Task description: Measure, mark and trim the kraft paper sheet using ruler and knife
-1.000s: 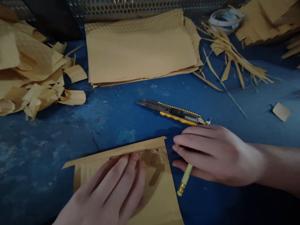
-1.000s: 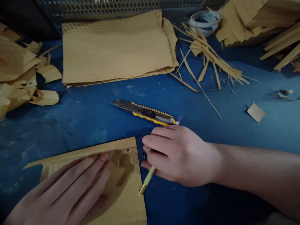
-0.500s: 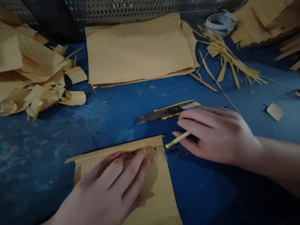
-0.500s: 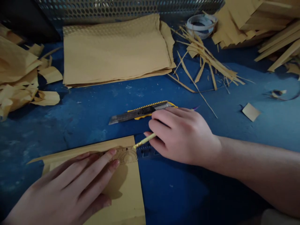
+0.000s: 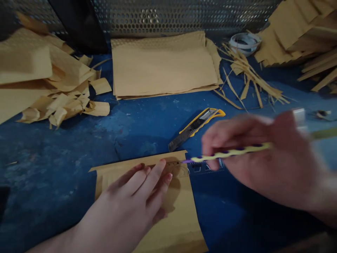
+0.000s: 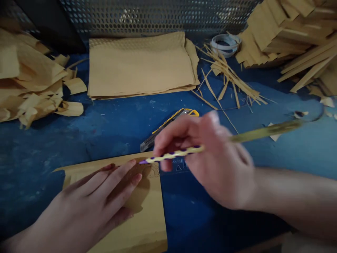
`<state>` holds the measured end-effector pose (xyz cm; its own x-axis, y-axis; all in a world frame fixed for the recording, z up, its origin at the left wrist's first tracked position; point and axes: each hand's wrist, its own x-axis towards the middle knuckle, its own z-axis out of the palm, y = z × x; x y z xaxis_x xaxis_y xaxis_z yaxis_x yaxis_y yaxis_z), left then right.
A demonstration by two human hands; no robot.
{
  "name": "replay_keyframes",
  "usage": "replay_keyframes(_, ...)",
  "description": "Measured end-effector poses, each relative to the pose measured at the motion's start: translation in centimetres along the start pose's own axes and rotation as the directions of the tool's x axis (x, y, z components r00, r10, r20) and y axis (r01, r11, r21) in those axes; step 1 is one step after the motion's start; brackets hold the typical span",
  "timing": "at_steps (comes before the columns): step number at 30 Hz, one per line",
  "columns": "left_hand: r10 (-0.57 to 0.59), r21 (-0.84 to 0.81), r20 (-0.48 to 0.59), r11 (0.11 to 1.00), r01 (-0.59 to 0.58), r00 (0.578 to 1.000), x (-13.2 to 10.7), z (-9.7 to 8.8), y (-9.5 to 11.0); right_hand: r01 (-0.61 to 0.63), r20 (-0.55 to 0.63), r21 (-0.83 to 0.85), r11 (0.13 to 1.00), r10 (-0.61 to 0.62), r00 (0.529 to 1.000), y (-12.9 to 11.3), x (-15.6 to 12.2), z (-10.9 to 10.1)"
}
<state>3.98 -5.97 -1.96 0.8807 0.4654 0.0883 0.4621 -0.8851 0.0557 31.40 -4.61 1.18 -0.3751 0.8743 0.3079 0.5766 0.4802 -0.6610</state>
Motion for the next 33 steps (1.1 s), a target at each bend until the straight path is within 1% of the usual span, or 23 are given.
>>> replay_keyframes(1, -0.01, -0.007, 0.0, 1.0, 0.01, 1.0, 0.0, 0.0, 0.0, -0.06, -0.037, 0.233, 0.971, 0.071, 0.997, 0.3, 0.2, 1.2)
replay_keyframes(2, -0.024, -0.013, -0.004, 1.0, 0.024, 1.0, -0.1, 0.0, 0.0, -0.077, -0.079, 0.409, 0.909, 0.119, 0.99, 0.8, 0.3, 2.1)
replay_keyframes(3, -0.033, -0.019, -0.01, 0.999, 0.032, 0.999, -0.1, 0.1, 0.0, -0.092, -0.082, 0.522, 0.848, 0.157, 0.984, 1.2, 0.4, 2.8)
replay_keyframes(4, -0.038, -0.026, -0.015, 0.999, 0.038, 0.999, -0.1, 0.2, 0.0, -0.11, -0.053, 0.556, 0.824, 0.168, 0.984, 1.7, 0.5, 3.1)
replay_keyframes(5, -0.041, -0.033, -0.023, 0.999, 0.04, 0.999, -0.2, 0.3, 0.0, -0.123, -0.013, 0.543, 0.83, 0.155, 0.988, 2.1, 0.5, 3.1)
replay_keyframes(7, -0.032, -0.039, -0.044, 0.999, 0.03, 0.999, -0.3, 0.5, 0.0, -0.119, 0.07, 0.444, 0.888, 0.098, 0.993, 2.5, 0.4, 2.7)
replay_keyframes(8, -0.024, -0.039, -0.054, 0.999, 0.022, 0.998, -0.3, 0.6, 0.0, -0.102, 0.086, 0.403, 0.91, 0.074, 0.994, 2.6, 0.3, 2.4)
replay_keyframes(11, -0.009, -0.027, -0.064, 1.0, 0.007, 0.998, -0.5, 1.0, 0.0, -0.071, 0.064, 0.351, 0.934, 0.052, 0.997, 2.1, 0.0, 1.8)
replay_keyframes(15, -0.007, -0.019, -0.083, 1.0, 0.006, 0.997, -0.6, 1.2, 0.1, -0.085, 0.082, 0.337, 0.938, 0.06, 0.995, 1.3, -0.3, 2.2)
replay_keyframes(17, -0.02, -0.026, -0.083, 1.0, 0.018, 0.996, -0.7, 1.3, 0.2, -0.121, 0.108, 0.337, 0.934, 0.09, 0.99, 1.3, -0.3, 2.4)
replay_keyframes(20, -0.023, -0.027, -0.068, 0.999, 0.021, 0.997, -0.7, 1.4, 0.5, -0.156, 0.141, 0.311, 0.937, 0.117, 0.983, 1.6, -0.1, 2.5)
replay_keyframes(25, -0.023, -0.031, -0.046, 0.999, 0.022, 0.999, -1.1, 1.7, 1.0, -0.191, 0.162, 0.294, 0.937, 0.148, 0.976, 1.9, 0.1, 2.5)
replay_keyframes(30, 0.013, -0.018, 0.024, 1.0, -0.013, 1.0, -1.8, 1.7, 1.4, -0.213, 0.174, 0.305, 0.928, 0.166, 0.971, 1.9, 0.1, 2.5)
replay_keyframes(33, 0.007, -0.02, 0.016, 1.0, -0.007, 1.0, -1.9, 1.5, 1.5, -0.22, 0.186, 0.315, 0.923, 0.167, 0.968, 1.9, 0.2, 2.3)
